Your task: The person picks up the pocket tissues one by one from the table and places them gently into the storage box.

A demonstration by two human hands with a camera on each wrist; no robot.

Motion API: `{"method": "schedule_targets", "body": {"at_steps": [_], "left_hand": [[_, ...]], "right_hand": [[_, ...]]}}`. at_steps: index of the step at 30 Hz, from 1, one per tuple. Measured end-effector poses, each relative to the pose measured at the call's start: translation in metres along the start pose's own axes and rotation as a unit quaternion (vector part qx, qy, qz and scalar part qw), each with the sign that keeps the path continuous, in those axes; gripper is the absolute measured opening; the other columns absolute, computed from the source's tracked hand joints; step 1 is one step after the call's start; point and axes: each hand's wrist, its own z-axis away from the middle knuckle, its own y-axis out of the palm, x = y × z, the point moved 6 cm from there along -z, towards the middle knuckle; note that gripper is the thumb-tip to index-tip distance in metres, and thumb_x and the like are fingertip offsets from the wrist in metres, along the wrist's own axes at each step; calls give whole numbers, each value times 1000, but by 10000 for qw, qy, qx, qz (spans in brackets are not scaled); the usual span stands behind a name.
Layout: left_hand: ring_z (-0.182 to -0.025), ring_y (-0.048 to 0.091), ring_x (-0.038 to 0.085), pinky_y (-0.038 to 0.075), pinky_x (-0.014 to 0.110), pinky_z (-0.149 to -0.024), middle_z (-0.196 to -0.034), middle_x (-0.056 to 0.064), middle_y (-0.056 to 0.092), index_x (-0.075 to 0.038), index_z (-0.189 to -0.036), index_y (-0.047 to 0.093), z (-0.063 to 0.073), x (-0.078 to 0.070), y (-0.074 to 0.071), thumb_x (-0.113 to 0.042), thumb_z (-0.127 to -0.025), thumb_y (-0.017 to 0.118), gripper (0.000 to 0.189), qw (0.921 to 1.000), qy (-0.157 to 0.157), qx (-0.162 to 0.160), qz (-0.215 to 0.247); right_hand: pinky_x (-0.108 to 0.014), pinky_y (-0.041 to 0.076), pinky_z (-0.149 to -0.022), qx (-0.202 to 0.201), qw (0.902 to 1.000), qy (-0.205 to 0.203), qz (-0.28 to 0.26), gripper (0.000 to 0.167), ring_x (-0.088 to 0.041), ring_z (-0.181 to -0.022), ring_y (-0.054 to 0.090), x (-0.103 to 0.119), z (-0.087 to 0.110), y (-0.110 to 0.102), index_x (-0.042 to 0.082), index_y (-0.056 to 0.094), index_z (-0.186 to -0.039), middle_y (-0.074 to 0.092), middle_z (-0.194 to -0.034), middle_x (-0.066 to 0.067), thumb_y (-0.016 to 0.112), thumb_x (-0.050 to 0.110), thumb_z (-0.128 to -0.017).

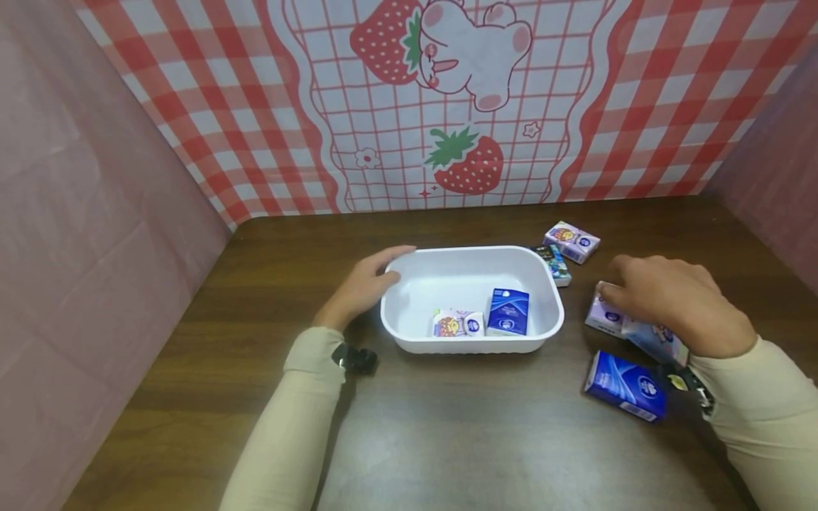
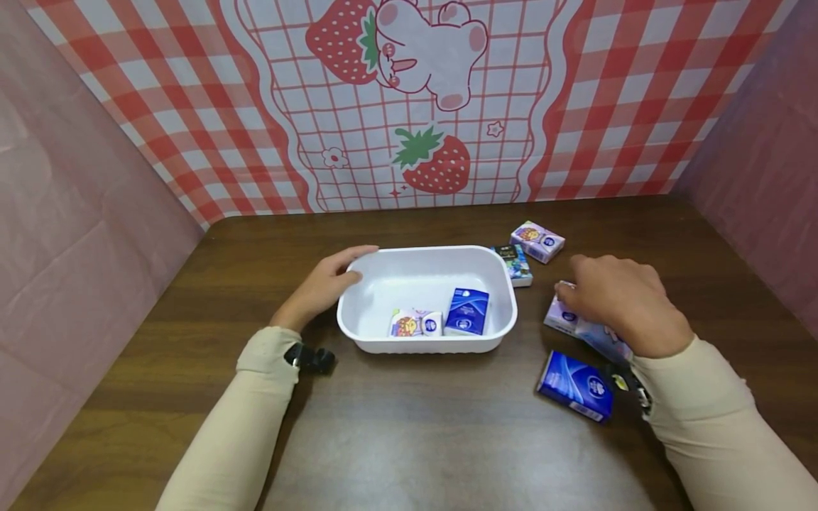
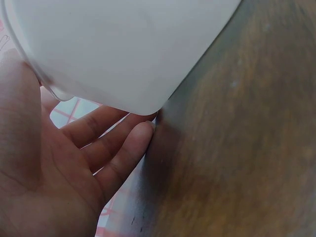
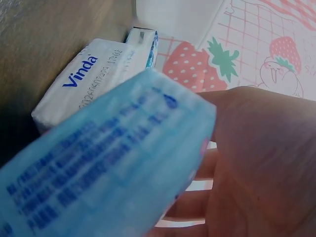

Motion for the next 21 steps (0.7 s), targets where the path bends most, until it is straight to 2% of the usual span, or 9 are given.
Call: {"method": "schedule_targets", "body": {"at_steps": [7, 14, 21], "left_hand": [[-134, 47, 13, 41, 44, -109, -144, -11, 54, -35, -142, 56, -1, 0, 0, -23, -99, 57, 44, 10000, 26, -9, -31], [-134, 47, 12, 41, 44, -109, -144, -13, 53, -37, -142, 56, -1, 0, 0, -23, -100, 57, 44, 10000, 26, 5, -2], [-134, 47, 12, 41, 45, -109, -144, -14, 53, -38, -142, 55, -1, 1, 0, -24, -100, 57, 44, 10000, 6, 33, -9]], "right_hand": [[-62, 51, -64, 42, 9999, 28, -128, 71, -44, -90, 62, 2, 1, 1, -6, 55, -127, 66, -104, -26, 62, 56, -91], [-67, 49, -67, 84, 9999, -3, -72, 72, -47, -95, 60, 4, 0, 2, -4, 54, -130, 64, -109, -29, 61, 56, -92], [-67, 49, -67, 164, 9998, -9, -76, 72, -46, -94, 61, 6, -1, 4, -2, 55, -130, 65, -108, -27, 65, 57, -89]]}}
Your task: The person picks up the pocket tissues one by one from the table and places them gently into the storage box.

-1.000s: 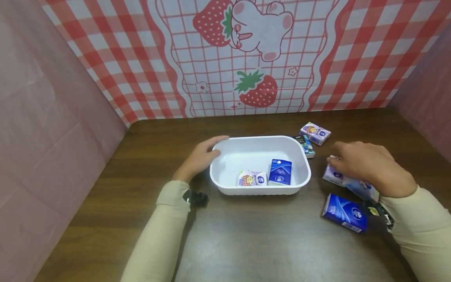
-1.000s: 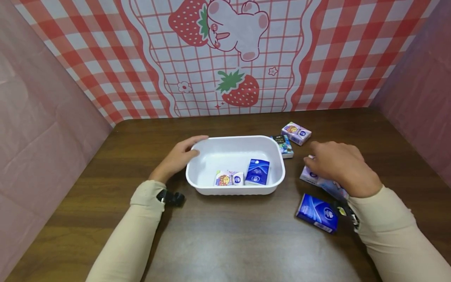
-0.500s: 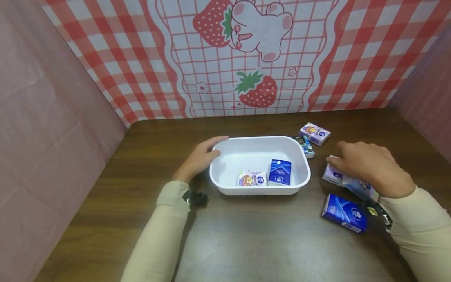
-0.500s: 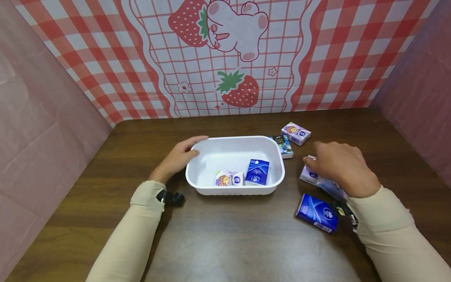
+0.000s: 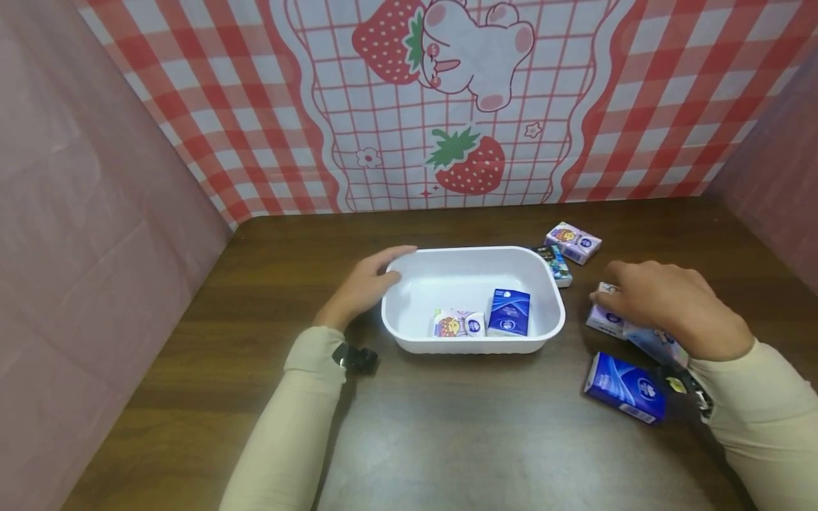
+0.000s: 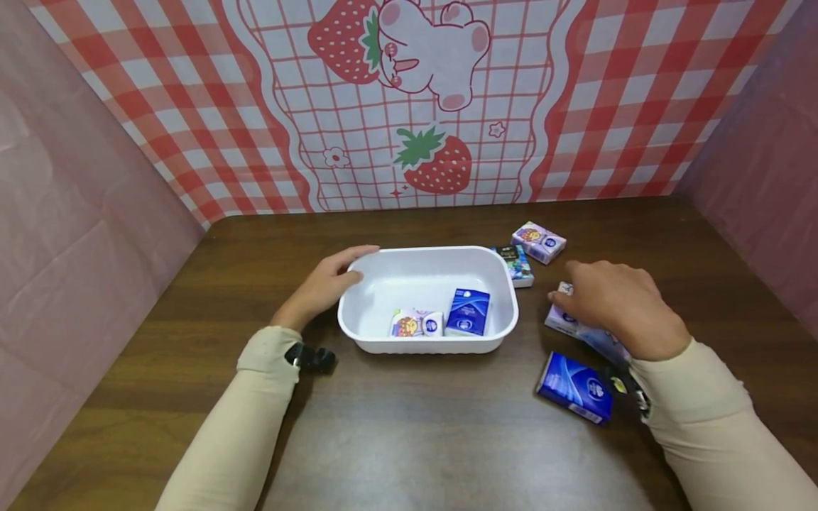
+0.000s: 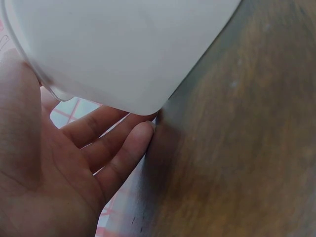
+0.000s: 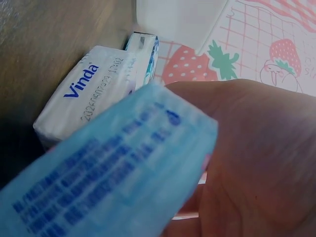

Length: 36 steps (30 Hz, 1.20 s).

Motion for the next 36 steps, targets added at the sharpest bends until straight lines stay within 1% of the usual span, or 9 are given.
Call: {"method": "schedule_targets", "body": {"at_steps": [4, 6, 13, 18, 24, 31, 36], "left_hand": [[-134, 47, 14, 41, 45, -109, -145, -12, 53, -36, -142, 55, 0, -1, 0, -22, -100, 57, 45, 10000, 27, -21, 13], [-134, 47, 14, 41, 45, -109, -145, -11, 53, -35, -143, 56, 0, -1, -1, -21, -100, 57, 45, 10000, 44, -35, 11], [-134, 48, 13, 41, 45, -109, -145, -12, 53, -36, -142, 56, 0, -2, 0, -23, -100, 57, 44, 10000, -11, -42, -25], [-133, 48, 13, 42, 44, -108, -144, -12, 53, -37, -142, 55, 0, -2, 0, -24, -100, 57, 44, 10000, -38, -26, 3], [-134, 47, 13, 41, 45, -108, -145, -12, 53, -36, -143, 55, 0, -1, 0, -23, -100, 57, 45, 10000, -27, -6, -1], [-134, 47, 12, 41, 44, -109, -144, -13, 53, -37, -142, 55, -1, 0, 1, -24, -100, 57, 45, 10000, -65, -5, 42], [-134, 47, 12, 41, 45, -108, -144, -14, 53, -38, -142, 55, 0, 0, 1, -25, -100, 57, 44, 10000, -70, 12, 43]], "right_hand": [[-66, 50, -67, -26, 10000, -40, -14, 76, -45, -93, 62, 2, -1, 0, -2, 56, -129, 66, -107, -25, 68, 59, -85], [-66, 50, -67, -11, 10000, -78, -20, 78, -45, -95, 62, 3, -1, 1, -2, 56, -130, 66, -108, -25, 68, 61, -85], [-72, 48, -73, 37, 9997, -249, -5, 86, -51, -103, 61, 7, -1, 5, 0, 55, -134, 65, -116, -26, 66, 68, -82], [-74, 46, -74, 41, 9996, -291, 35, 91, -53, -107, 59, 10, -2, 6, 0, 55, -136, 64, -118, -28, 66, 71, -80], [-71, 50, -74, 19, 9993, -364, -18, 87, -52, -107, 59, 11, -2, 7, 0, 56, -134, 63, -120, -28, 70, 66, -79], [-68, 50, -73, 22, 9990, -447, 32, 76, -46, -104, 61, 12, -3, 8, 6, 60, -134, 64, -119, -24, 74, 58, -81], [-68, 51, -72, 30, 9992, -398, 81, 75, -44, -100, 61, 12, -3, 7, 4, 60, -133, 63, -117, -24, 75, 55, -80]]}}
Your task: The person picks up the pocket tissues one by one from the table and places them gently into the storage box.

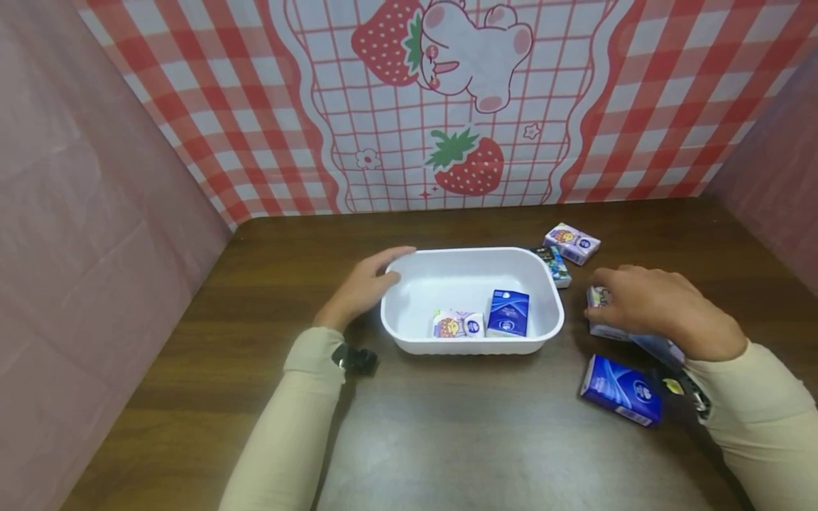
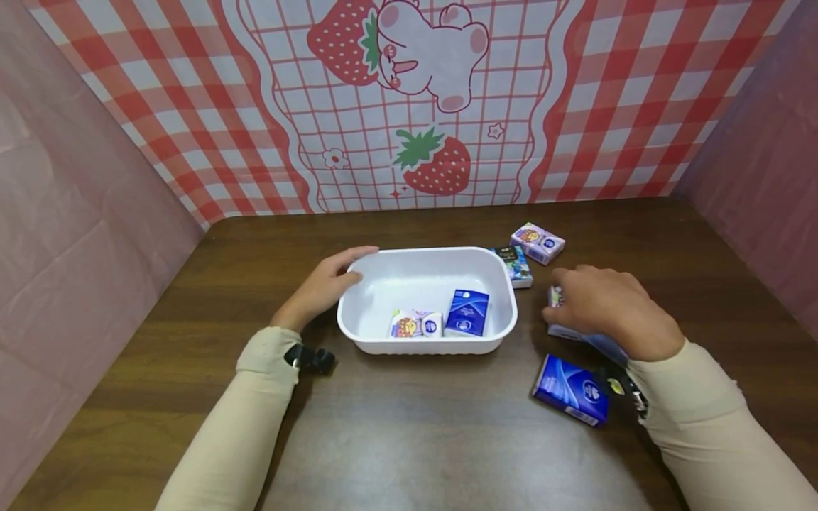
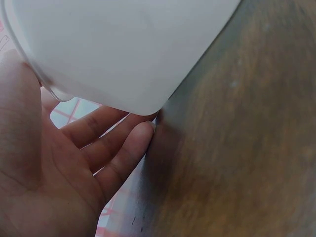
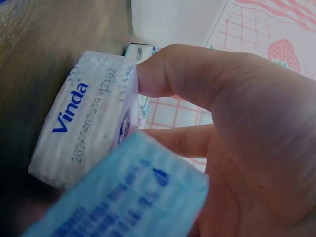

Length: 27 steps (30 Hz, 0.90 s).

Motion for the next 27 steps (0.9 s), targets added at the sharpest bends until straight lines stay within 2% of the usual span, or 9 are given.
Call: {"method": "schedule_targets", "body": {"at_steps": [7, 16, 21, 27], "left_hand": [[-135, 46, 13, 42, 46, -108, -145, -14, 52, -38, -143, 55, 1, 0, 0, -26, -100, 57, 45, 10000, 53, 0, -43], [-134, 47, 14, 42, 45, -108, -145, -12, 52, -37, -143, 55, 1, -1, 0, -25, -100, 56, 45, 9999, 85, 5, -56], [-134, 47, 13, 42, 45, -108, -145, -12, 52, -37, -143, 55, 1, -1, 0, -24, -100, 57, 45, 9999, 117, 18, -48], [-134, 48, 13, 42, 45, -108, -145, -11, 53, -36, -143, 55, 0, -1, 0, -23, -100, 56, 45, 9998, 173, 9, -59]], "right_hand": [[-65, 53, -67, -177, 9998, 77, -45, 75, -43, -98, 59, 0, 1, -3, 3, 58, -133, 57, -119, -28, 73, 55, -81], [-49, 56, -55, -545, 9980, 44, -313, 79, -37, -86, 59, 3, 1, -9, 1, 49, -138, 49, -118, -31, 72, 53, -83], [-54, 56, -58, -800, 9962, 93, -340, 81, -41, -87, 59, 5, 1, -13, 3, 46, -141, 46, -121, -32, 72, 54, -83], [-59, 56, -62, -911, 9952, 131, -334, 80, -43, -90, 59, 7, 1, -16, 5, 45, -142, 44, -124, -32, 70, 55, -85]]}}
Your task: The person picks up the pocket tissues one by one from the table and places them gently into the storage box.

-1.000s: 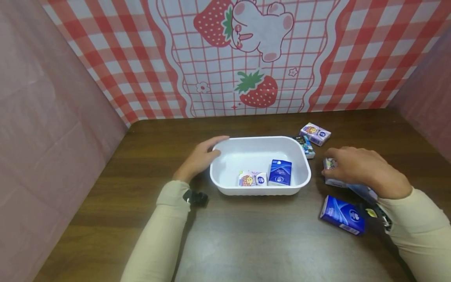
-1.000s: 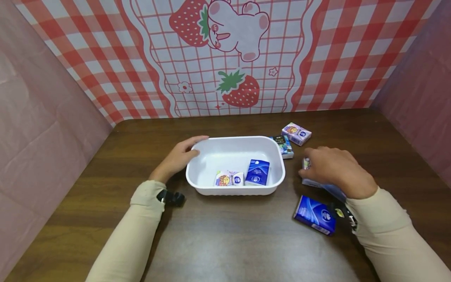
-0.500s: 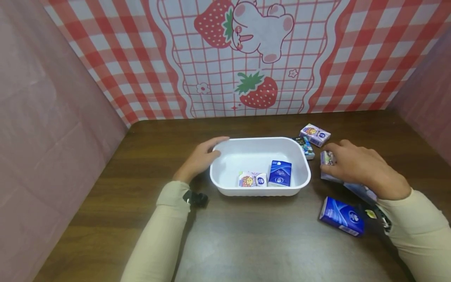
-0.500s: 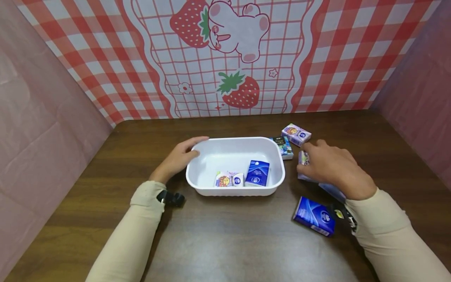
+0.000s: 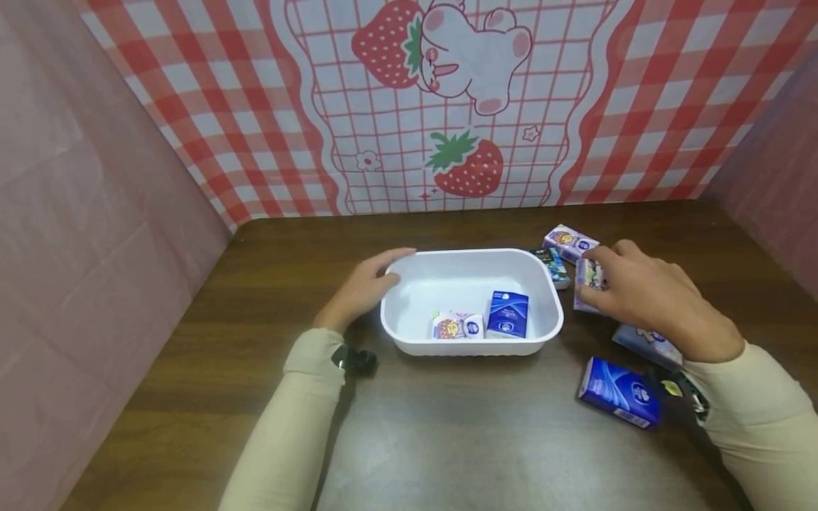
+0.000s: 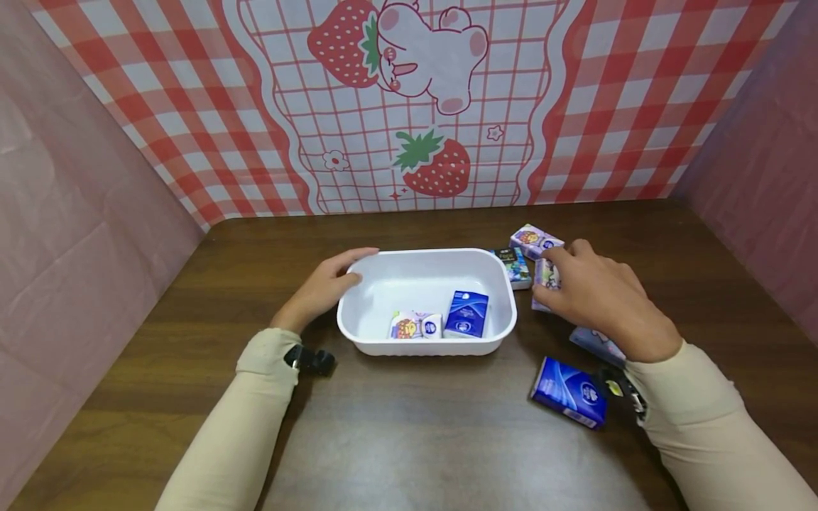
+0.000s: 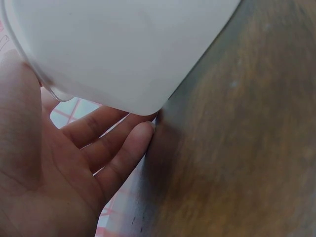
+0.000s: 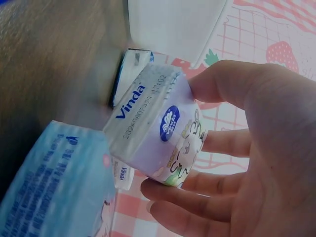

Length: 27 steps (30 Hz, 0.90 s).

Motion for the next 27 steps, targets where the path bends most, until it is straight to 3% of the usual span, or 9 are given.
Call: {"method": "schedule_targets", "body": {"at_steps": [13, 27], "left_hand": [[-136, 45, 13, 40, 46, -110, -146, -13, 52, -37, -143, 55, 0, 0, 0, -24, -100, 56, 45, 10000, -18, 21, 5], [-135, 47, 14, 40, 46, -110, -145, -11, 53, -37, -142, 56, 1, 0, 0, -24, -100, 56, 44, 9998, -184, -37, 21]], "right_hand": [[-59, 56, -61, -152, 9999, -12, -15, 74, -42, -89, 60, 3, 0, -3, 4, 48, -141, 45, -125, -32, 70, 49, -86], [-55, 57, -61, -333, 9994, -54, 56, 75, -38, -90, 58, 14, 3, -8, 7, 49, -141, 47, -126, -29, 67, 54, -86]]}}
